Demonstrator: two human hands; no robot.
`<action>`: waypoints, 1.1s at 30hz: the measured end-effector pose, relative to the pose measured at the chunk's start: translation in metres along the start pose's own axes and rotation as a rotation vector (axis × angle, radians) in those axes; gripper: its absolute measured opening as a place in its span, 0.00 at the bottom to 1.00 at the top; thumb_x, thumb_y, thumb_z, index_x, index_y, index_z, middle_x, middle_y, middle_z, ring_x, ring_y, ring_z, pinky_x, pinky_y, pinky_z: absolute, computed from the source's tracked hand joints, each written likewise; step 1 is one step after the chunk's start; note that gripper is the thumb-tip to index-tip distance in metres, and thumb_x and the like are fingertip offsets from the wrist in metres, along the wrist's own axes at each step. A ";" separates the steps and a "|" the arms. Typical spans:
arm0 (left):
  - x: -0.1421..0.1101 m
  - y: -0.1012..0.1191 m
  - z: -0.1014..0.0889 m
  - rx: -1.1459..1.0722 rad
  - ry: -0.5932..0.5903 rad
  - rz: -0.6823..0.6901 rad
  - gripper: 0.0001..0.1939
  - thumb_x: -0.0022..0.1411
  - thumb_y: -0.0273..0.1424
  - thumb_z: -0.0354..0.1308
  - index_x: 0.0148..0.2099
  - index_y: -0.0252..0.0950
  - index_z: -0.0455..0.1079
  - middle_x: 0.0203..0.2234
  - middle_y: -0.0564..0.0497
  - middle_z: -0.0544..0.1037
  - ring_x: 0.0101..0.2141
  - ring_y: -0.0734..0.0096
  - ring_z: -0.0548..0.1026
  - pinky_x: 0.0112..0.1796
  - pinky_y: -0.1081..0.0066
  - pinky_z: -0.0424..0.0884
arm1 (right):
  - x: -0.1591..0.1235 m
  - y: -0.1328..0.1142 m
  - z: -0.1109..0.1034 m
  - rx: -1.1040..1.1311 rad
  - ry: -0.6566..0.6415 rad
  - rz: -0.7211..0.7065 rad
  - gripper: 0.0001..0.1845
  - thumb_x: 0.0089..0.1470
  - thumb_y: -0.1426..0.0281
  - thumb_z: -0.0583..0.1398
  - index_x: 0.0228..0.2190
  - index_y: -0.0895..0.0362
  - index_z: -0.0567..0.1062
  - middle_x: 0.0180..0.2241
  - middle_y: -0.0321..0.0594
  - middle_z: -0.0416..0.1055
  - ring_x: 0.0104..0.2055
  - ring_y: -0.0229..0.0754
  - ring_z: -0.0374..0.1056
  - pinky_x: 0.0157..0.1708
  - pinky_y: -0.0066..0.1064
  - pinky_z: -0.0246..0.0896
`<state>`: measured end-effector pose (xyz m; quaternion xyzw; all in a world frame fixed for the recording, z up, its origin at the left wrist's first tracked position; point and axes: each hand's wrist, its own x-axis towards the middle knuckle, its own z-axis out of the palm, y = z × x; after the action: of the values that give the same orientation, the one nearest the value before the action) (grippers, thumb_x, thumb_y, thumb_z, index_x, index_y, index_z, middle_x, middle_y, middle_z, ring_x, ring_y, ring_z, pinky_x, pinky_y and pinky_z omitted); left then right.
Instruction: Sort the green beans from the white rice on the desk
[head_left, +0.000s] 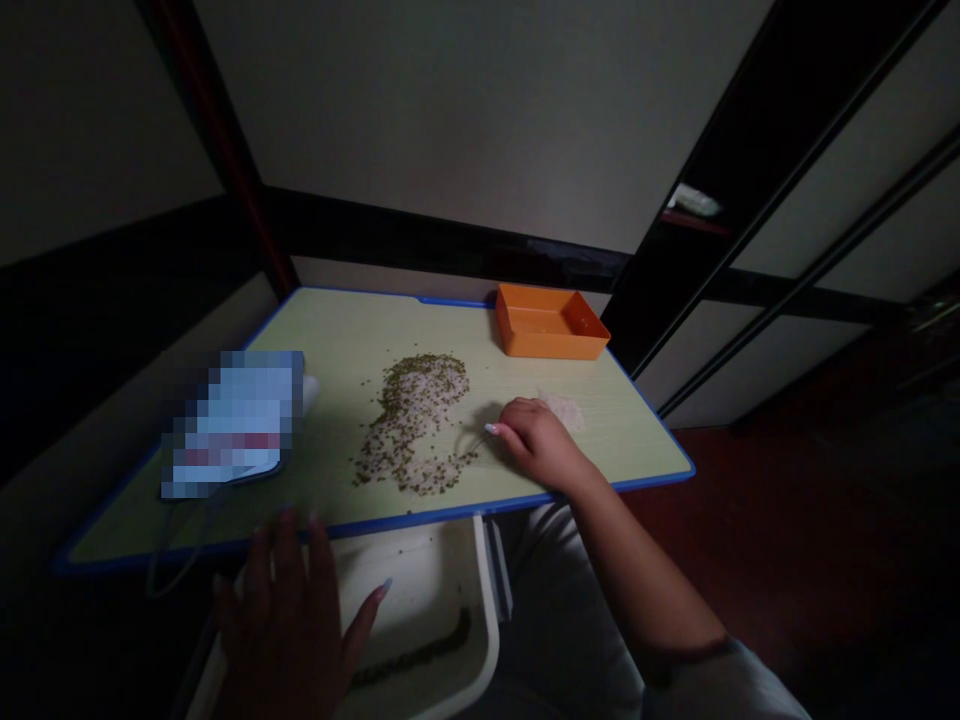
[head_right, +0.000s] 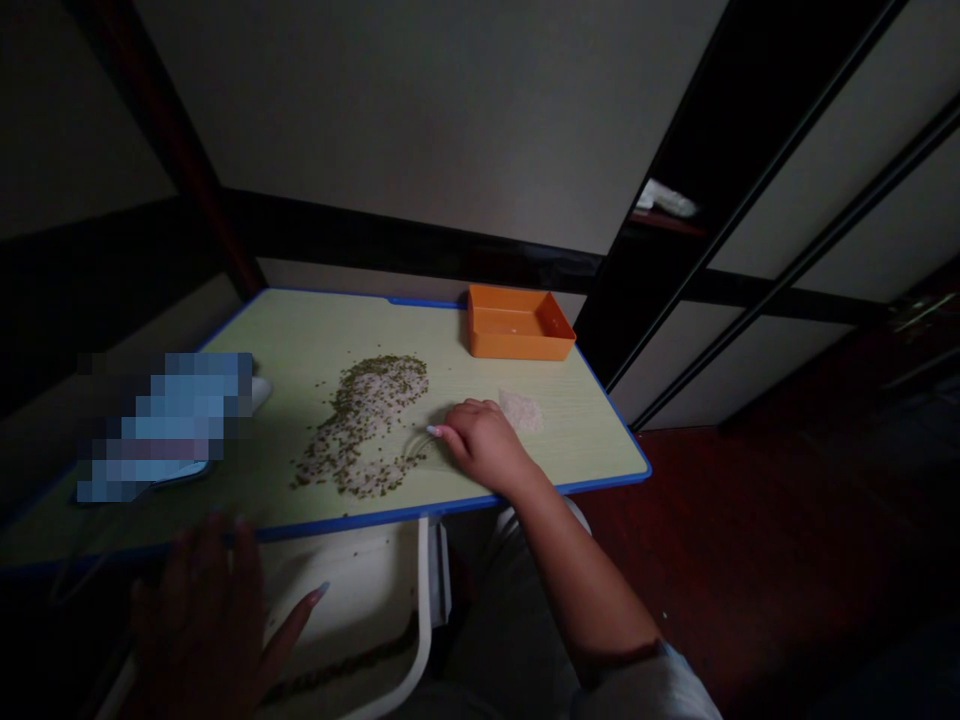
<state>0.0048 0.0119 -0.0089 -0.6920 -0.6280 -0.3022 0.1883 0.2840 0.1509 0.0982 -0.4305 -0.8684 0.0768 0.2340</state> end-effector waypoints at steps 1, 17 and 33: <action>0.000 0.000 0.000 -0.002 0.008 0.010 0.45 0.64 0.47 0.54 0.74 0.32 0.40 0.72 0.29 0.50 0.73 0.40 0.47 0.67 0.29 0.48 | -0.001 0.001 0.000 0.004 0.002 0.009 0.20 0.70 0.65 0.54 0.26 0.56 0.69 0.27 0.39 0.69 0.34 0.42 0.64 0.39 0.33 0.54; 0.003 0.006 -0.005 -0.029 -0.032 -0.020 0.47 0.63 0.47 0.56 0.74 0.31 0.38 0.72 0.27 0.49 0.73 0.39 0.45 0.67 0.29 0.48 | -0.002 -0.005 0.005 0.026 -0.026 0.016 0.20 0.71 0.64 0.54 0.26 0.57 0.72 0.28 0.40 0.71 0.34 0.42 0.64 0.40 0.34 0.52; 0.002 -0.010 0.004 0.033 -0.002 0.080 0.46 0.64 0.45 0.54 0.74 0.29 0.37 0.72 0.23 0.48 0.72 0.32 0.45 0.63 0.24 0.54 | 0.000 -0.011 0.008 0.083 0.029 0.116 0.20 0.65 0.68 0.62 0.20 0.57 0.69 0.23 0.34 0.68 0.32 0.38 0.64 0.38 0.32 0.48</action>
<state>-0.0043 0.0176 -0.0117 -0.7137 -0.6049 -0.2834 0.2109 0.2723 0.1447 0.0947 -0.4712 -0.8345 0.1198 0.2594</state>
